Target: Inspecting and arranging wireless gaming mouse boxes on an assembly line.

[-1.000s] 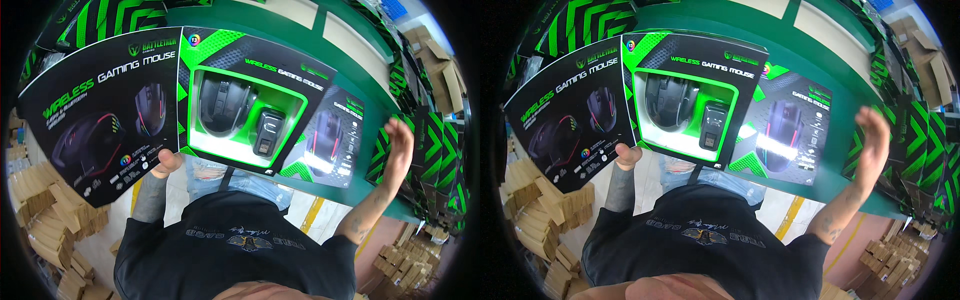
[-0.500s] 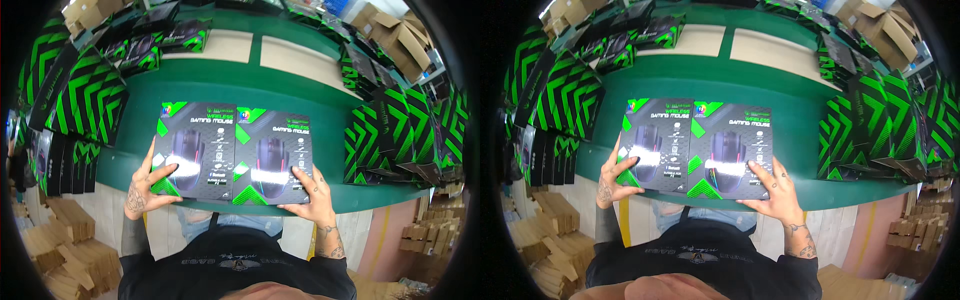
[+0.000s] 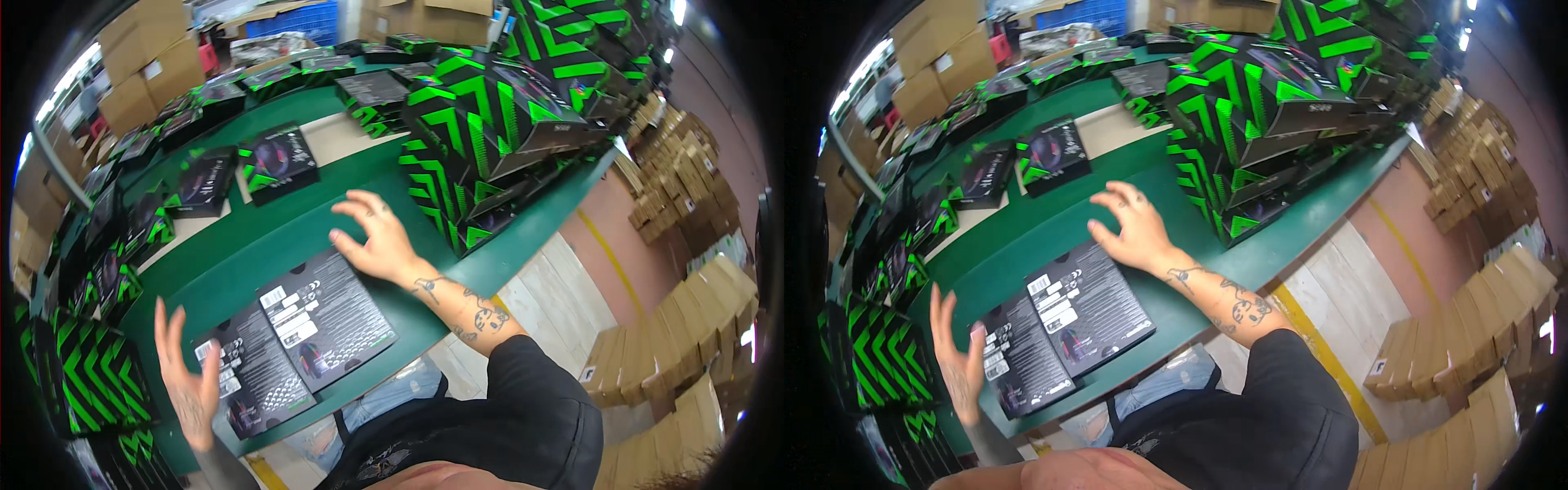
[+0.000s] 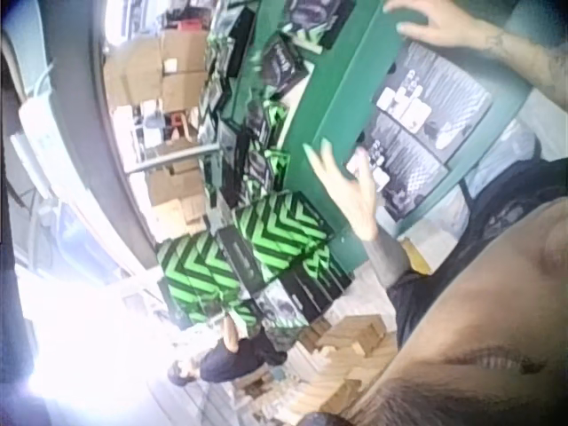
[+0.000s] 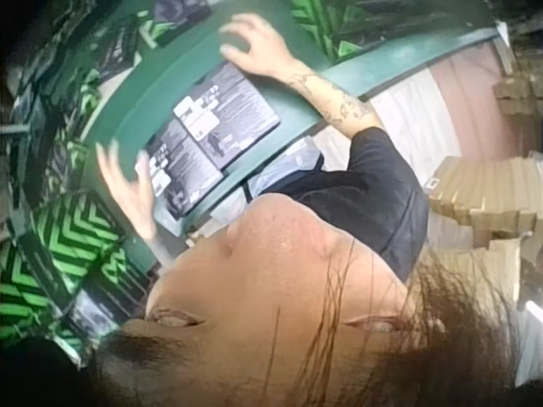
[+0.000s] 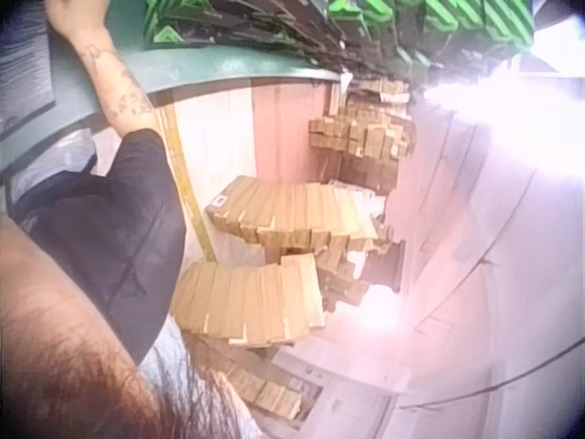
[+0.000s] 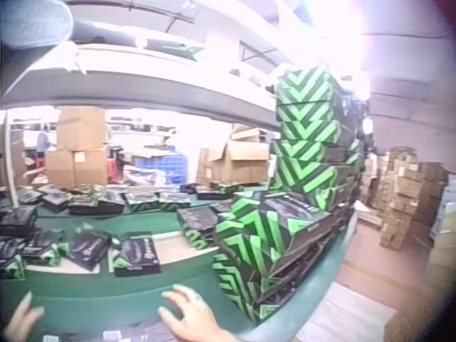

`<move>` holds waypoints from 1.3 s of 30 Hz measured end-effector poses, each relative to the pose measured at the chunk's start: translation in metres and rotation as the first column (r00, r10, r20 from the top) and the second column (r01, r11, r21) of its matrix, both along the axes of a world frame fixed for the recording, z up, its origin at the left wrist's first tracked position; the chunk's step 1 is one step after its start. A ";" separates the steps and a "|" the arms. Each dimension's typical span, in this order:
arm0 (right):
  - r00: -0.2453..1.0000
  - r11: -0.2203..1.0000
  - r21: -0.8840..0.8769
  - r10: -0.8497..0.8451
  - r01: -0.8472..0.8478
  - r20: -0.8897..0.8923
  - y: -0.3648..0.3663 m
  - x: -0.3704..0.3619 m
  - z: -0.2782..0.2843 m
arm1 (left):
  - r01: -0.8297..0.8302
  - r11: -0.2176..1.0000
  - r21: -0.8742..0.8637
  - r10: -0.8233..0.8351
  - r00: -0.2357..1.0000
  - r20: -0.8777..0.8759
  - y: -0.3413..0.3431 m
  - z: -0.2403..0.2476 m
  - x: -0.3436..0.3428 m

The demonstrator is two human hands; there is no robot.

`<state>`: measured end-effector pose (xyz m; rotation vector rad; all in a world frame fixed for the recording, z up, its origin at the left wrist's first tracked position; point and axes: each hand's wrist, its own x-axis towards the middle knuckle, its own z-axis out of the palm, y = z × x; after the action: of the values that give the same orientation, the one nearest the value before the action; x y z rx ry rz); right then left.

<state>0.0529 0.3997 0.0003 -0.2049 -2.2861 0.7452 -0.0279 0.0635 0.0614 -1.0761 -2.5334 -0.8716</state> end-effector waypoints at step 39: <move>0.705 0.721 -0.557 0.640 -0.414 0.305 0.002 0.062 -0.032 | -0.010 0.992 -0.123 0.027 0.990 0.141 -0.075 -0.074 0.064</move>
<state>0.1152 0.4017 -0.0319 0.1159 -2.6325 1.7217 0.0357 -0.0119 -0.0123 -1.0582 -2.7420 -0.8246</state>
